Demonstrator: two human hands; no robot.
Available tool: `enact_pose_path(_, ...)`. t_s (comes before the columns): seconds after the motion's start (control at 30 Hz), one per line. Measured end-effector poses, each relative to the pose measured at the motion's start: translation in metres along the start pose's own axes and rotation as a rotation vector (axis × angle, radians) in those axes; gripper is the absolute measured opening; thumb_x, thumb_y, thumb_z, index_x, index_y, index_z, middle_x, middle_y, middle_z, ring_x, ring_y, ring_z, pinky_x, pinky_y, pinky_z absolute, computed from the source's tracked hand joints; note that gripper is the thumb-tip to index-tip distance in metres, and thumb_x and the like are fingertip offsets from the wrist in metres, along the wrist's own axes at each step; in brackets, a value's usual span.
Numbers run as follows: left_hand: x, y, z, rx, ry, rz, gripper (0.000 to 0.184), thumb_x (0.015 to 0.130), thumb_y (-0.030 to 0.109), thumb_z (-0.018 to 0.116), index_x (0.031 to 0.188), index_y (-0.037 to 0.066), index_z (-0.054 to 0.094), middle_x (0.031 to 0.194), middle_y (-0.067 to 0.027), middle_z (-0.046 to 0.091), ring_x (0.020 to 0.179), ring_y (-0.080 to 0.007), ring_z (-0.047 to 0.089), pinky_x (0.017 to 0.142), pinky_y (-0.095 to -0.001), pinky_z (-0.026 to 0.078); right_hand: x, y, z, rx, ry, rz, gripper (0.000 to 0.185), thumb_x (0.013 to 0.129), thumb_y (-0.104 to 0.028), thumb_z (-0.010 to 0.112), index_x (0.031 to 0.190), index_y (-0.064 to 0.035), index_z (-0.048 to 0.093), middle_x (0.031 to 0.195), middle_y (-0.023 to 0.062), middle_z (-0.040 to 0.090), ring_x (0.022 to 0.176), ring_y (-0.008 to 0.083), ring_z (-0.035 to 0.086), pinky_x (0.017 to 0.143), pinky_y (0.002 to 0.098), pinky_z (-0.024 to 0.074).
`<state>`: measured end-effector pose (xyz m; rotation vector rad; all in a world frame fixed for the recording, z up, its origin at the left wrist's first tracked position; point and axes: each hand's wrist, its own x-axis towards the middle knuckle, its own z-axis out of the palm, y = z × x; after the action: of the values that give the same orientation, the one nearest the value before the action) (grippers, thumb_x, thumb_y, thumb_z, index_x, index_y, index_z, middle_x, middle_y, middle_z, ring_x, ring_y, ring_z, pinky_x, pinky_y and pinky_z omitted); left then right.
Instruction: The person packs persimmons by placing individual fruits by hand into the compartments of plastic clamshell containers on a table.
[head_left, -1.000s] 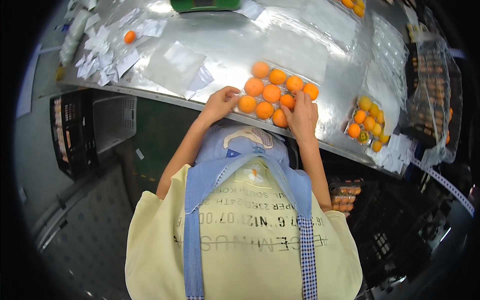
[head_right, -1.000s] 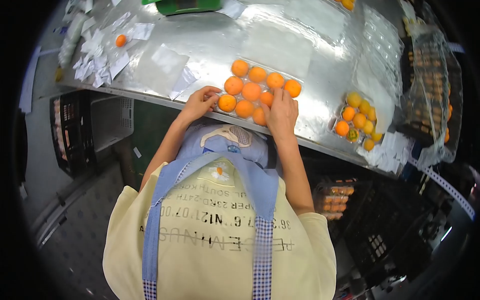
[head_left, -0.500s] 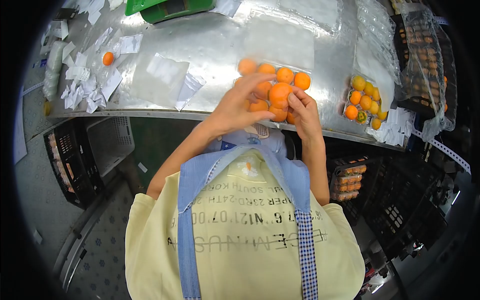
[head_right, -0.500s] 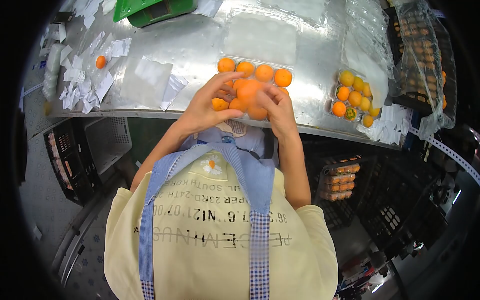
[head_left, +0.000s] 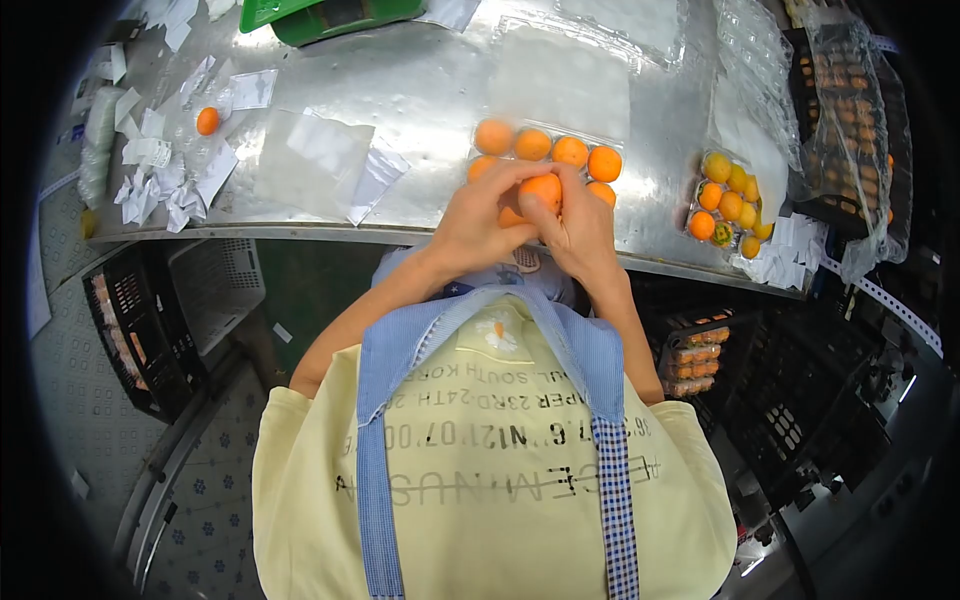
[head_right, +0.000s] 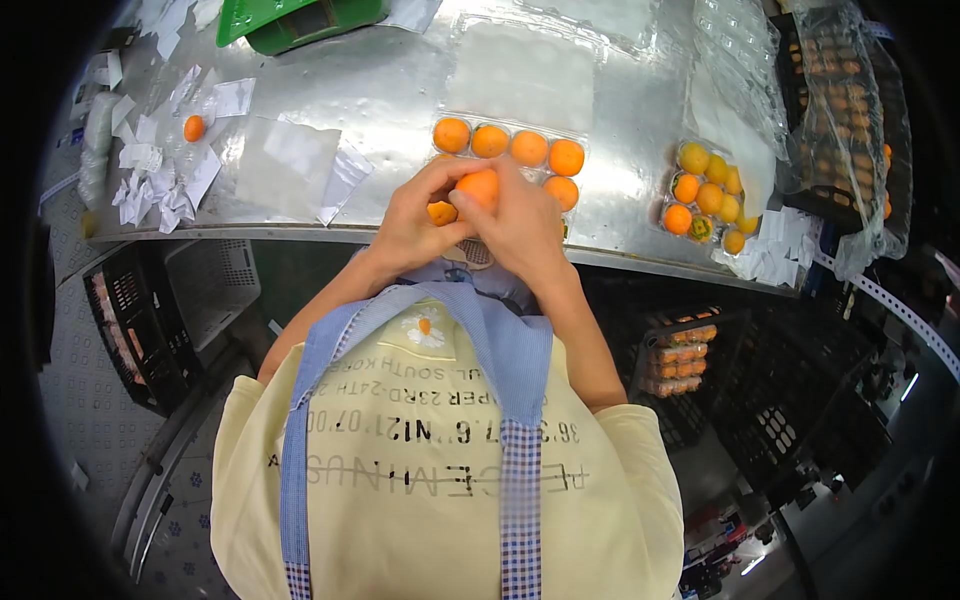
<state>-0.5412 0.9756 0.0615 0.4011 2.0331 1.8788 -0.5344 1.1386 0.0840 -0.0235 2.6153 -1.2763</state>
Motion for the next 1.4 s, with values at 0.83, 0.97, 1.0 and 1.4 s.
enact_pose_path(0.83,-0.001,-0.011,-0.007,-0.604,-0.056,-0.149,0.042,0.084,0.0,0.066,0.123,0.007,0.05,0.109,-0.0034,0.054,0.093,-0.0129,0.056,0.072,-0.0241,0.05,0.007,0.038,0.01,0.576,0.13,0.073,0.021,0.101,-0.019,0.049,0.109,-0.0037,0.061,0.065,-0.0023,0.05,0.054,0.0043,0.044,0.05,0.0186,0.0366)
enact_pose_path(0.97,0.0,-0.011,-0.014,-0.945,-0.042,-0.383,0.024,0.097,0.025,0.054,0.115,0.009,0.053,0.096,-0.0029,0.059,0.075,-0.0142,0.058,0.058,-0.0235,0.045,0.008,0.035,0.013,0.604,0.111,0.111,0.02,0.1,-0.019,0.05,0.108,-0.0038,0.061,0.065,-0.0025,0.05,0.055,0.0041,0.044,0.05,0.0184,0.0363)
enact_pose_path(1.0,0.001,-0.018,-0.016,-1.012,-0.026,-0.4,0.027,0.099,0.03,0.047,0.113,0.008,0.052,0.096,-0.0049,0.058,0.075,-0.0149,0.057,0.055,-0.0225,0.044,0.008,0.036,0.013,0.601,0.105,0.106,0.02,0.1,-0.019,0.05,0.108,-0.0038,0.061,0.065,-0.0025,0.05,0.055,0.004,0.044,0.05,0.0184,0.0362)
enact_pose_path(1.4,0.009,-0.007,-0.026,-1.318,0.128,-0.54,0.056,0.102,0.048,0.029,0.128,0.002,0.046,0.109,-0.0181,0.058,0.07,-0.0196,0.062,0.05,-0.023,0.053,0.009,0.04,0.016,0.583,0.09,0.071,0.02,0.101,-0.019,0.05,0.108,-0.0043,0.061,0.064,-0.0031,0.049,0.053,0.0033,0.044,0.05,0.018,0.0358)
